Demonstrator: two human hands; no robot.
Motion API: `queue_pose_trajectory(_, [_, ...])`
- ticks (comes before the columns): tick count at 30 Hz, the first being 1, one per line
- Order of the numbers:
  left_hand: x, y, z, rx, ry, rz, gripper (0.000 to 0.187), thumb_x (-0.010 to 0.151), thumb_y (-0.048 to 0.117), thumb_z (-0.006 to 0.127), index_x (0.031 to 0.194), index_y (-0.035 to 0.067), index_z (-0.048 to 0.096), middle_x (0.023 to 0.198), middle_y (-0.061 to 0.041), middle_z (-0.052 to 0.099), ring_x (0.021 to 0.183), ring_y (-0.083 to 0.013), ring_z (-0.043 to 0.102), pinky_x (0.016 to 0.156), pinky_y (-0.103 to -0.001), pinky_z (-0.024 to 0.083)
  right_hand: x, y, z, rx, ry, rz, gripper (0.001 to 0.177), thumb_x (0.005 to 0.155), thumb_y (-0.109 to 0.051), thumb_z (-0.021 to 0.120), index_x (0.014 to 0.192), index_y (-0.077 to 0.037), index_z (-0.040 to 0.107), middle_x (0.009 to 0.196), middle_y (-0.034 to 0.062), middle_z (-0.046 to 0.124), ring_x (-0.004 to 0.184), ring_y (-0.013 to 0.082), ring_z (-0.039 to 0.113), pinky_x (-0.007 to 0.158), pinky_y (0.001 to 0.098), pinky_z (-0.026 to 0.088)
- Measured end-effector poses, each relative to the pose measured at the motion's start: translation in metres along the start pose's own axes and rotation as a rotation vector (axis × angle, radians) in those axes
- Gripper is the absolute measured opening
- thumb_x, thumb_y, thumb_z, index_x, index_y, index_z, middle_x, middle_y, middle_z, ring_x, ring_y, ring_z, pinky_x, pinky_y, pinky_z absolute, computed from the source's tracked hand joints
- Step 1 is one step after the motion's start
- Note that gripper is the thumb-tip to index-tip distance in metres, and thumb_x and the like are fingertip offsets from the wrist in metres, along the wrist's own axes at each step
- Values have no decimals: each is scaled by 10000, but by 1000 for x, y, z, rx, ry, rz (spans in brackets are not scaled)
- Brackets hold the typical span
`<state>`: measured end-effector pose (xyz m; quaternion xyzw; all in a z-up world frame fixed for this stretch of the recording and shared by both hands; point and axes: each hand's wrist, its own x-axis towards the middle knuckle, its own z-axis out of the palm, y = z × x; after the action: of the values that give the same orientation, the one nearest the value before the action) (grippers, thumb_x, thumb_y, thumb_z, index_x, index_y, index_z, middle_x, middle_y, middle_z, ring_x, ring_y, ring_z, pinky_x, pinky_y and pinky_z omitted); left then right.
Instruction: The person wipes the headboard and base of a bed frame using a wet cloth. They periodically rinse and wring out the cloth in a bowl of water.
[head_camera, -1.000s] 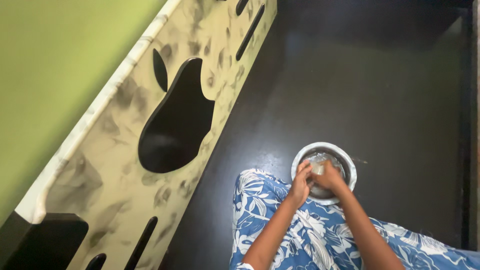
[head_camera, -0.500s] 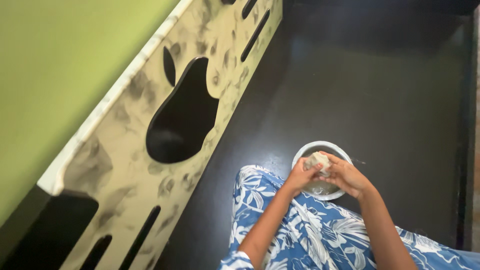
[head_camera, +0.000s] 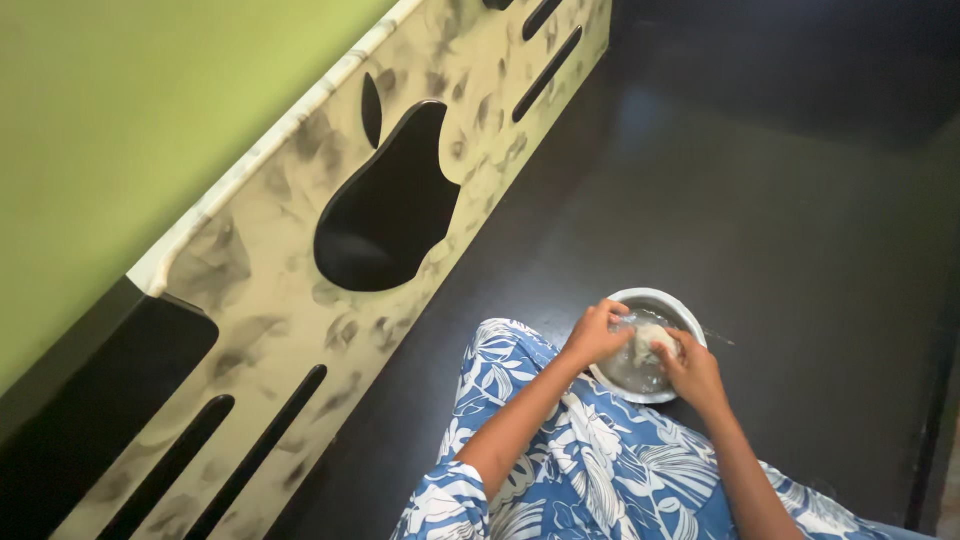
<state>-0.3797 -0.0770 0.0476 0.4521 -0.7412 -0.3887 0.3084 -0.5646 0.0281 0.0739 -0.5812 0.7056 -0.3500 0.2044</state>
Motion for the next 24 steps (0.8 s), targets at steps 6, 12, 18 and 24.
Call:
queue_pose_trajectory(6, [-8,18,19,60,-134,25,687,797,414,865,1281,12,591,1170,-234,698,1109,-314,690,940,-392,555,4,4,-1,524,80,314,419,954,-366,676,1190,-20,656,847,69,707,628,101,590,557,280,480])
queue_pose_trajectory(12, [10,8,5,-38,-119,-41,410,834,310,698,1133,33,737,1064,-148,764,996,-267,739,885,-369,563,9,6,-12,847,-94,356,485,1082,-451,611,1097,15,744,807,44,623,655,110,504,593,253,428])
queue_pose_trajectory(18, [29,-6,-7,-365,-31,-319,358,968,311,557,931,2,735,824,-83,671,731,-180,588,645,-327,479,6,-31,-28,694,-161,317,398,924,-369,672,1121,-30,737,940,29,718,894,145,640,790,275,494])
queue_pose_trajectory(24, [20,-6,25,-830,-98,-588,345,989,388,552,958,63,661,728,-46,589,616,-157,522,560,-310,436,12,-26,-4,1116,-166,592,461,1024,-460,450,1250,-75,564,1129,1,636,1006,145,637,809,382,597])
